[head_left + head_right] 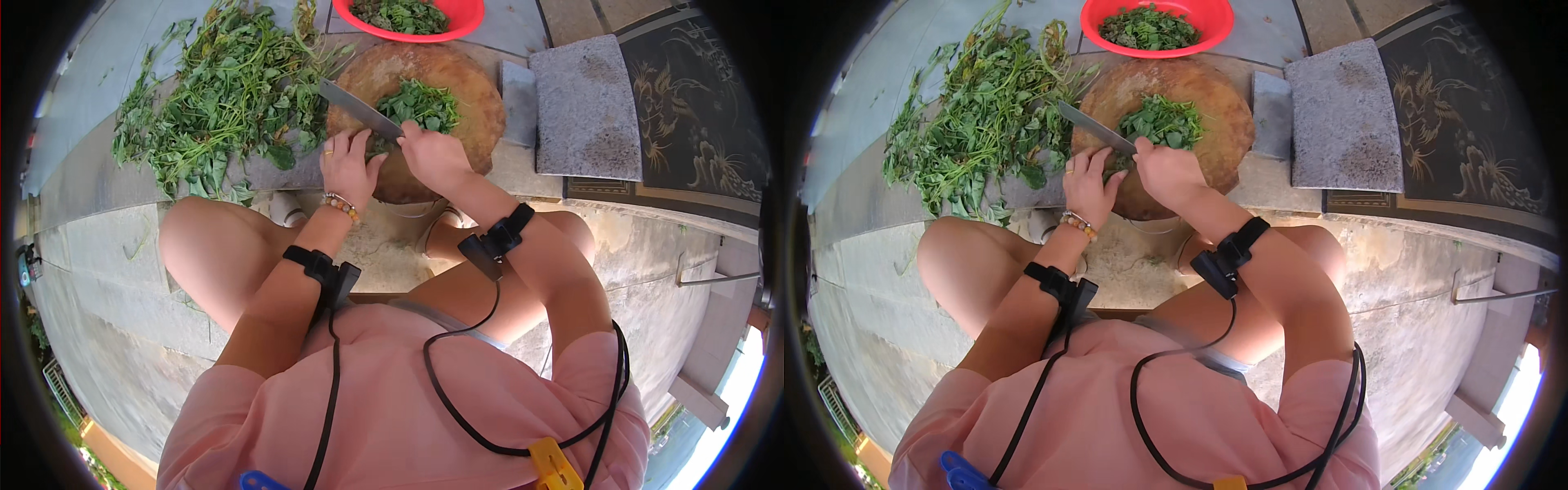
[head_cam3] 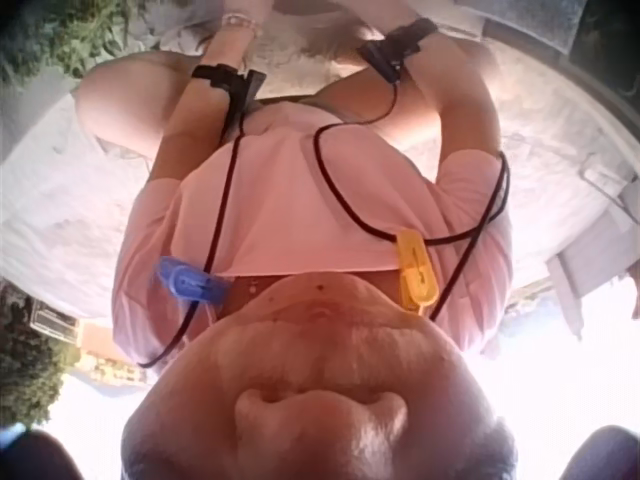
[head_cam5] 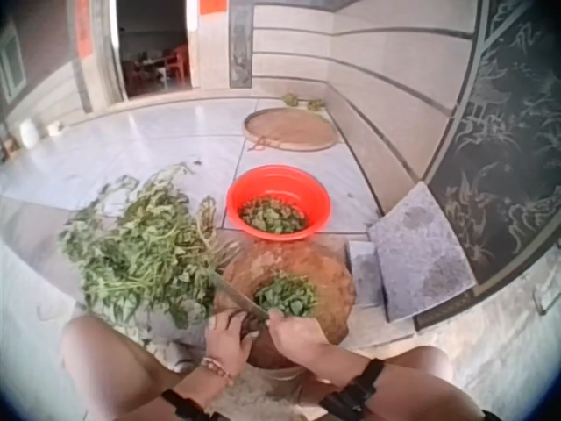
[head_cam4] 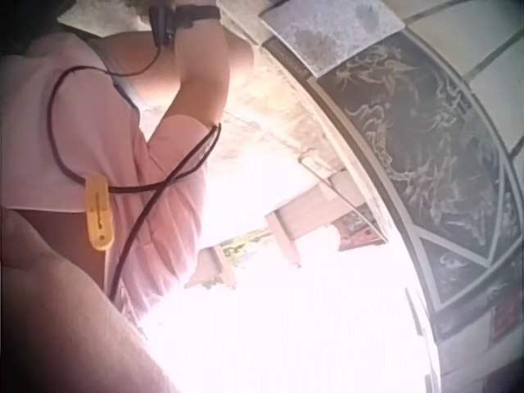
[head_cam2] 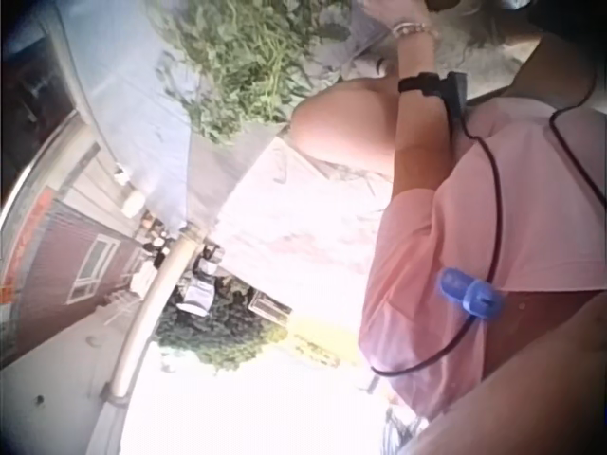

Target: Chopping and sorting leafy green vegetables on a wooden cutting board.

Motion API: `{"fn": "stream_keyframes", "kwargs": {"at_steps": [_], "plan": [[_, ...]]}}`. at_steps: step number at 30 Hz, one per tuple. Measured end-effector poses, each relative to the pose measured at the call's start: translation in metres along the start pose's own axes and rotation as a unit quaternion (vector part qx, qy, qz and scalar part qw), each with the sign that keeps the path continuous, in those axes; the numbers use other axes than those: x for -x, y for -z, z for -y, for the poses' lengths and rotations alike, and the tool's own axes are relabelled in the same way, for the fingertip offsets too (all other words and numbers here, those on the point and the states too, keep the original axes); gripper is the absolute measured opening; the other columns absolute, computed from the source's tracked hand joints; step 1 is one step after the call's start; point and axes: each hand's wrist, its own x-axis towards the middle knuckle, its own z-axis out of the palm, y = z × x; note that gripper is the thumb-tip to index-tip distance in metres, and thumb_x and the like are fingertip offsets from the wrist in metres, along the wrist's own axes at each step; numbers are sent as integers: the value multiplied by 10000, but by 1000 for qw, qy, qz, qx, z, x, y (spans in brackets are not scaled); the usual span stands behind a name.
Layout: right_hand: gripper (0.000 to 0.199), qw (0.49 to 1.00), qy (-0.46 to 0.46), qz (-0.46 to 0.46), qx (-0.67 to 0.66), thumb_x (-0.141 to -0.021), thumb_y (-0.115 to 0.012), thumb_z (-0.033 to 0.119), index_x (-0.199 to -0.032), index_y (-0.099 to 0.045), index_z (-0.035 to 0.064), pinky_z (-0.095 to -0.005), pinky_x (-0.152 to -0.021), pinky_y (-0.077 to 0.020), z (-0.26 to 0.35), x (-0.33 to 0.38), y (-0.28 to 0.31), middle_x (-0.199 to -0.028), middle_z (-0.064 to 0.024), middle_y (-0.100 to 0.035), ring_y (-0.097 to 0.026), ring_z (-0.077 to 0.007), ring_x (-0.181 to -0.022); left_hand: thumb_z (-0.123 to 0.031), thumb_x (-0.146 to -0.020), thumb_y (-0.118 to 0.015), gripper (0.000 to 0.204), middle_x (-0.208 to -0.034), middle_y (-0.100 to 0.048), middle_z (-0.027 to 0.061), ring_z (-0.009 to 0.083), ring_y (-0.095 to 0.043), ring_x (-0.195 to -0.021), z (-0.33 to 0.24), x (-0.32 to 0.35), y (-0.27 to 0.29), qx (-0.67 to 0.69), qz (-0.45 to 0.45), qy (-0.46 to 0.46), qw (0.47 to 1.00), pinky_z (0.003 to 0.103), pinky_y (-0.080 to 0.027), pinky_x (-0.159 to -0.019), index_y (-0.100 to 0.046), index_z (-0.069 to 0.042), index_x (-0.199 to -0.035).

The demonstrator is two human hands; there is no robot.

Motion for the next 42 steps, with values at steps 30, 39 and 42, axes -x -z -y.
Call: {"fn": "stream_keyframes", "kwargs": {"at_steps": [30, 39, 42], "plan": [[130, 906, -258, -71, -328, -840, -470, 122, -842, -474, -8, -391, -484, -493, -73, 12, 0, -658, -165, -610, -613, -291, -506, -348, -898, -433, 452, -1333, -381, 193, 321, -337, -1259, -87, -113, -112, 223, -48, 82, 970, 516, -187, -1043, -446, -71, -1254], [144, 873, -159, -168, -430, -851, -469, 104, -913, -492, -23, -293, -435, -474, -77, -59, 54, -625, -112, -602, -585, -163, -446, -152, -795, -561, 334, -1176, -486, 230, 378, -466, -1082, -100, -212, -76, 302, -196, -66, 930, 416, -362, -944, -540, -10, -1096], [171, 867, -220, -171, -413, -872, -480, 132, -974, -509, -2, -264, -443, -446, -70, -100, 74, -631, -78, -601, -551, -112, -464, -140, -776, -564, 325, -1130, -511, 230, 378, -481, -1062, -83, -267, -65, 285, -191, -111, 933, 432, -377, -928, -545, -14, -1075]]}}
